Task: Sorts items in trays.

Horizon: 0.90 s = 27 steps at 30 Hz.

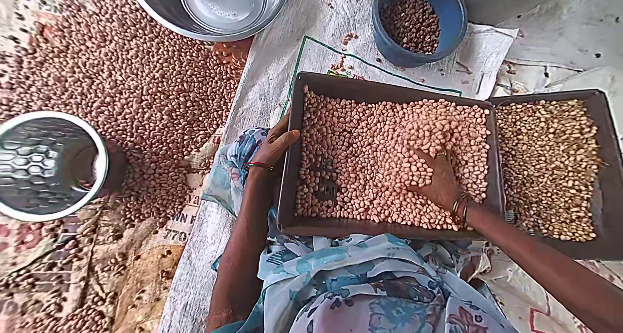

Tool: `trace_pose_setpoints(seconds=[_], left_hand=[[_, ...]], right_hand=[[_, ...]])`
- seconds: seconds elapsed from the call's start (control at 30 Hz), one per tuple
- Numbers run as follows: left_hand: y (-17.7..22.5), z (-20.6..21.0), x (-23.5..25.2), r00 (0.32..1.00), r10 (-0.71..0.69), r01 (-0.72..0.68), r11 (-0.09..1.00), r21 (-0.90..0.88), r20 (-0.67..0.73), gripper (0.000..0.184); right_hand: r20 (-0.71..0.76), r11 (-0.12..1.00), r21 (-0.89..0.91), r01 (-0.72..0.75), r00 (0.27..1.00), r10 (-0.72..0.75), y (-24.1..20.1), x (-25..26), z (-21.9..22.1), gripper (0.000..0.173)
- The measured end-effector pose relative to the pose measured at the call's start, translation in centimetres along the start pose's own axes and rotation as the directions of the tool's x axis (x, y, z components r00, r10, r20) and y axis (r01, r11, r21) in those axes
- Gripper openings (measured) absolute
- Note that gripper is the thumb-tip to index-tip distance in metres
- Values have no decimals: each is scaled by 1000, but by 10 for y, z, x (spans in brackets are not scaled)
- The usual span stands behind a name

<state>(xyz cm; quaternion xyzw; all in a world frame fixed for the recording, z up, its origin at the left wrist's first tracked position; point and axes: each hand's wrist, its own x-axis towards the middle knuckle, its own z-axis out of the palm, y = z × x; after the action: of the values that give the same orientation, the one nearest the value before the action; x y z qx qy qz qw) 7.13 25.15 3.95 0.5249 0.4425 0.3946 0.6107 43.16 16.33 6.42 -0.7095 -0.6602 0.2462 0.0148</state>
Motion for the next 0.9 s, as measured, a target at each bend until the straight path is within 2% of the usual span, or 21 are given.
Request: trace_pose_setpoints(seconds=[0.07, 0.17, 0.23, 0.33, 0.4, 0.5, 0.6, 0.67, 0.7, 0.8, 0.9], left_hand=[[4, 2, 0, 1000, -22, 22, 1000, 5, -16, 57], [5, 3, -1, 998, -51, 53, 998, 41, -34, 55], [4, 3, -1, 996, -60, 64, 997, 53, -70, 51], [-2, 2, 0, 993, -37, 43, 998, 44, -116, 51], [-6, -1, 1, 994, -14, 19, 999, 40, -105, 54], [-2, 2, 1, 991, -36, 37, 999, 2, -132, 49], [-1, 0, 4, 991, -48, 50, 999, 18, -127, 49], [-8, -6, 7, 993, -22, 24, 1000, 20, -117, 49], [-11, -9, 9, 993, -4, 5, 1000, 9, -114, 48], [-18, -14, 16, 995, 21, -23, 999, -26, -101, 49], [-14, -9, 13, 991, 30, -38, 997, -64, -133, 49]], right_hand=[[-63, 978, 19, 208, 976, -207, -29, 25, 11, 79], [-4, 940, 42, 339, 941, -339, -93, 48, 26, 60], [82, 888, 105, 448, 886, -457, -117, 48, 41, 46], [290, 782, 232, 578, 726, -623, -111, 21, 42, 32], [270, 734, 265, 625, 683, -679, -77, 0, 36, 26], [167, 781, 138, 609, 763, -624, -18, -21, 10, 17], [66, 875, -59, 480, 877, -476, 26, -29, -30, 18], [-81, 904, -82, 419, 901, -425, 46, -29, -47, 25], [-151, 915, -45, 402, 902, -404, 50, -28, -52, 27], [-304, 927, 72, 369, 893, -332, 34, -28, -46, 20], [-303, 869, 139, 476, 856, -420, 4, -23, -16, 18]])
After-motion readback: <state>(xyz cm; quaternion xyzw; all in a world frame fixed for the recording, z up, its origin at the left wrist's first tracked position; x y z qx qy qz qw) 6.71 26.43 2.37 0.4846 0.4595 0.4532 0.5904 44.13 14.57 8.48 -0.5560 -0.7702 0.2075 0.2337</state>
